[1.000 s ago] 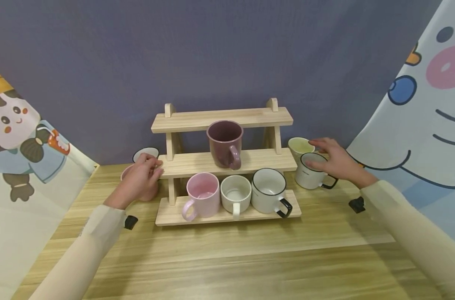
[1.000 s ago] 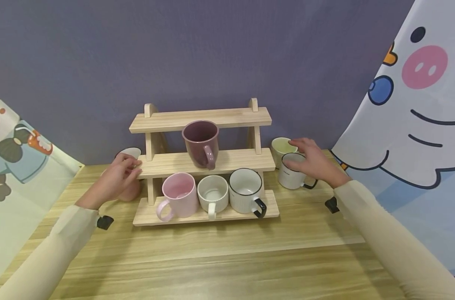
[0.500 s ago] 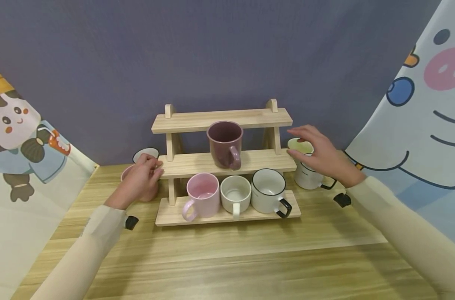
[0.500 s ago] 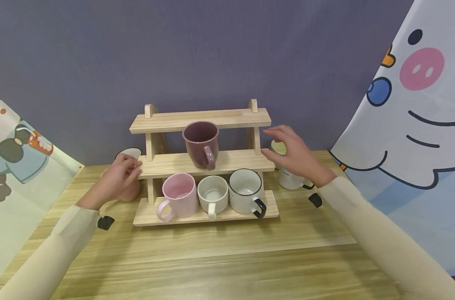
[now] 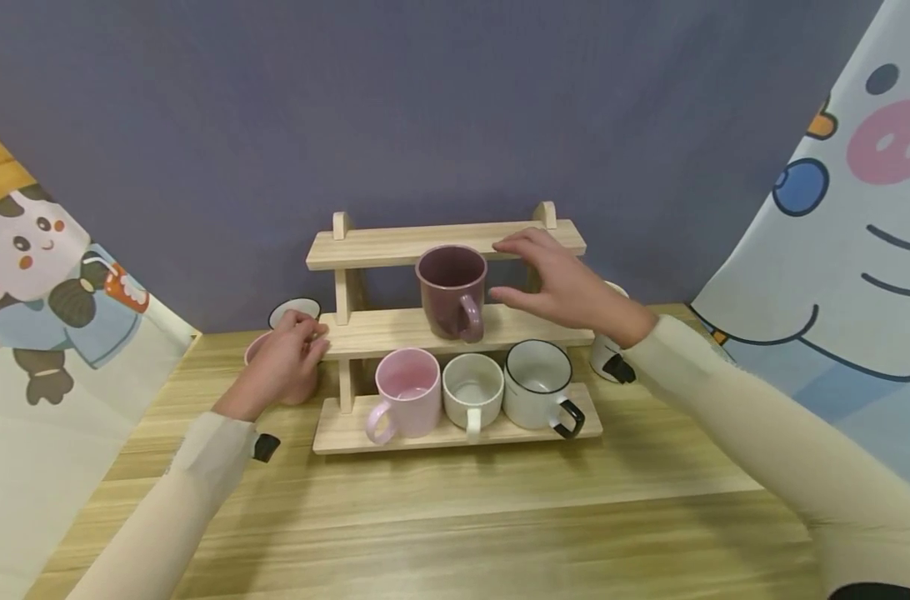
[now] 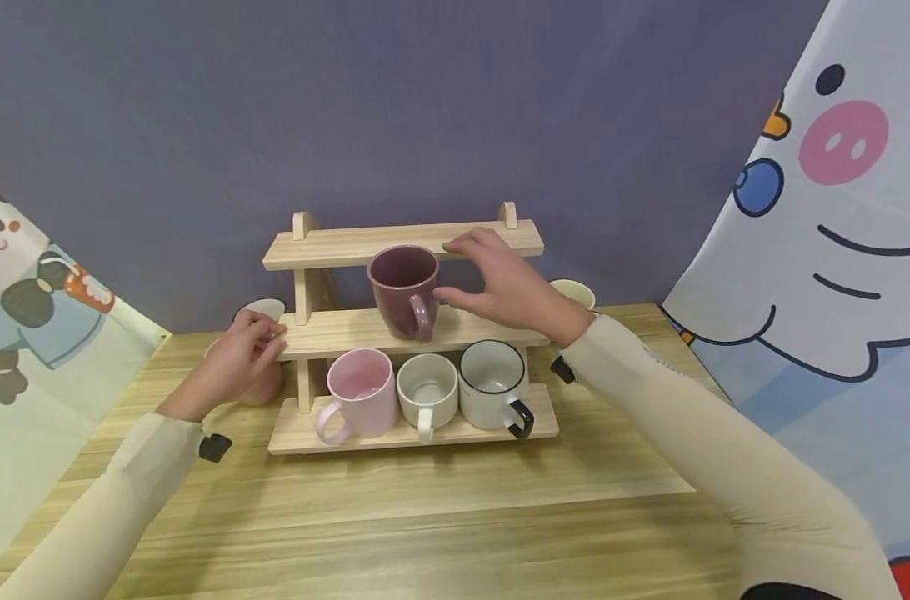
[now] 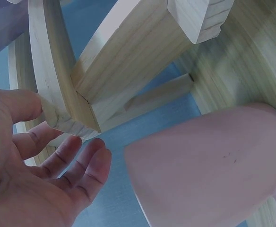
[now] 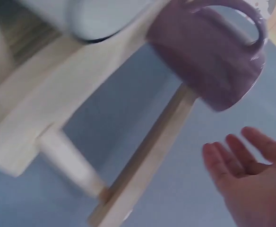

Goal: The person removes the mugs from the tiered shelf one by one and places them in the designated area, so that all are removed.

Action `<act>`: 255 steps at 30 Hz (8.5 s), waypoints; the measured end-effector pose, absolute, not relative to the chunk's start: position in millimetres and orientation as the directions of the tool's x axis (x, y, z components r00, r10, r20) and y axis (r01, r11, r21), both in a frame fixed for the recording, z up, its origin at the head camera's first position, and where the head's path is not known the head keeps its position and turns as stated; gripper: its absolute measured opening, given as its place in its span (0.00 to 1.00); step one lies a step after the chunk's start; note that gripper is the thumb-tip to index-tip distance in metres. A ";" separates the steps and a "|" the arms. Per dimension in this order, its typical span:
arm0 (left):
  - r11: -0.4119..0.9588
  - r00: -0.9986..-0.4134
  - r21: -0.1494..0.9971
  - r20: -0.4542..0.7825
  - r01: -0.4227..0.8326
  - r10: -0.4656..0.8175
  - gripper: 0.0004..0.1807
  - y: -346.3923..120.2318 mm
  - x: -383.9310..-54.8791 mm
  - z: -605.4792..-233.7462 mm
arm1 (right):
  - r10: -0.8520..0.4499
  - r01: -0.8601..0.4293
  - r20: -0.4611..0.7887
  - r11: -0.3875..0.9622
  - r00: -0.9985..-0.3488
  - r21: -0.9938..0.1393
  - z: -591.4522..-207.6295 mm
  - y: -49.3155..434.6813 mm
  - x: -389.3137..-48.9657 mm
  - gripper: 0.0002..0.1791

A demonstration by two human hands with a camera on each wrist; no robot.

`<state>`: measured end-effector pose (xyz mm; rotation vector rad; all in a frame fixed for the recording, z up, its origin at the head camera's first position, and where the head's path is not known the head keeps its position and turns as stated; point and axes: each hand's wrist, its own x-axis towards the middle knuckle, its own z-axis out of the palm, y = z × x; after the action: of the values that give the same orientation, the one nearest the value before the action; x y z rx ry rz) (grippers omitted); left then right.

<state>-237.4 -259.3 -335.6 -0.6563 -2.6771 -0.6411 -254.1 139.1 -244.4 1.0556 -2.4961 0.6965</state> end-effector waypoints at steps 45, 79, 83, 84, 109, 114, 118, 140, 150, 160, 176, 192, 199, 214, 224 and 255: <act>0.805 -0.851 0.338 0.389 0.488 0.352 0.11 -259.5 -238.0 -338.0 | -0.447 -0.537 0.315 0.777 -0.838 -0.329 -208.9 97.9 -269.4 0.44; 0.788 -0.837 0.343 0.408 0.511 0.365 0.11 -261.0 -242.1 -335.8 | -0.381 -0.423 0.228 0.888 -0.896 -0.178 -240.8 271.3 -188.1 0.45; 0.787 -0.832 0.338 0.415 0.516 0.368 0.10 -261.3 -242.4 -336.7 | -0.404 -0.450 0.244 0.876 -0.882 -0.175 -266.4 281.2 -188.4 0.46; 0.788 -0.832 0.338 0.416 0.515 0.366 0.10 -261.3 -242.3 -336.8 | -0.410 -0.457 0.251 0.872 -0.877 -0.173 -272.9 283.3 -189.0 0.46; 0.795 -0.848 0.354 0.400 0.493 0.348 0.11 -259.1 -240.2 -335.7 | -0.452 -0.505 0.261 0.841 -0.853 -0.193 -342.9 304.2 -205.8 0.45; 0.794 -0.844 0.352 0.411 0.495 0.344 0.11 -260.0 -239.7 -335.4 | -0.473 -0.523 0.242 0.825 -0.847 -0.217 -341.2 308.1 -207.7 0.45; 0.793 -0.842 0.350 0.415 0.499 0.346 0.11 -260.9 -239.4 -335.6 | -0.496 -0.532 0.195 0.808 -0.846 -0.253 -338.9 313.2 -210.7 0.45; 0.801 -0.851 0.349 0.399 0.486 0.342 0.12 -261.2 -237.5 -337.7 | -0.515 -0.498 0.056 0.787 -0.855 -0.363 -329.0 316.5 -209.9 0.43; 0.796 -0.844 0.346 0.408 0.497 0.349 0.13 -259.1 -237.9 -337.2 | -0.498 -0.512 0.129 0.800 -0.857 -0.314 -307.1 269.9 -224.6 0.32; 0.794 -0.847 0.356 0.405 0.494 0.345 0.13 -256.8 -236.6 -336.7 | -0.557 -0.578 0.162 0.754 -0.815 -0.312 -308.6 239.4 -248.2 0.27; 0.800 -0.843 0.350 0.429 0.487 0.325 0.12 -256.0 -235.2 -339.5 | -0.552 -0.574 0.166 0.747 -0.817 -0.336 -315.3 230.9 -254.1 0.22; 0.805 -0.827 0.317 0.450 0.502 0.338 0.11 -258.9 -237.7 -344.1 | -0.535 -0.563 0.181 0.759 -0.826 -0.327 -316.6 224.4 -253.0 0.22; 0.810 -0.850 0.332 0.400 0.484 0.344 0.17 -262.3 -236.5 -343.7 | -0.533 -0.563 0.185 0.764 -0.826 -0.314 -319.4 222.3 -252.8 0.22; 0.816 -0.838 0.283 0.390 0.503 0.381 0.22 -260.3 -234.7 -338.5 | -0.535 -0.576 0.213 0.767 -0.817 -0.283 -318.1 222.1 -250.0 0.21; 0.821 -0.821 0.253 0.426 0.511 0.379 0.21 -259.2 -236.7 -341.7 | -0.542 -0.588 0.229 0.760 -0.809 -0.277 -319.5 223.6 -249.0 0.21; 0.773 -0.808 0.249 0.273 0.583 0.522 0.38 -170.7 -180.7 -308.9 | -0.515 -0.544 0.179 0.769 -0.838 -0.336 -316.9 224.5 -246.9 0.23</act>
<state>-180.7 -170.7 -308.9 -0.8746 -2.7782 -0.4821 -246.9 224.5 -316.9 0.8647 -2.8822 0.5837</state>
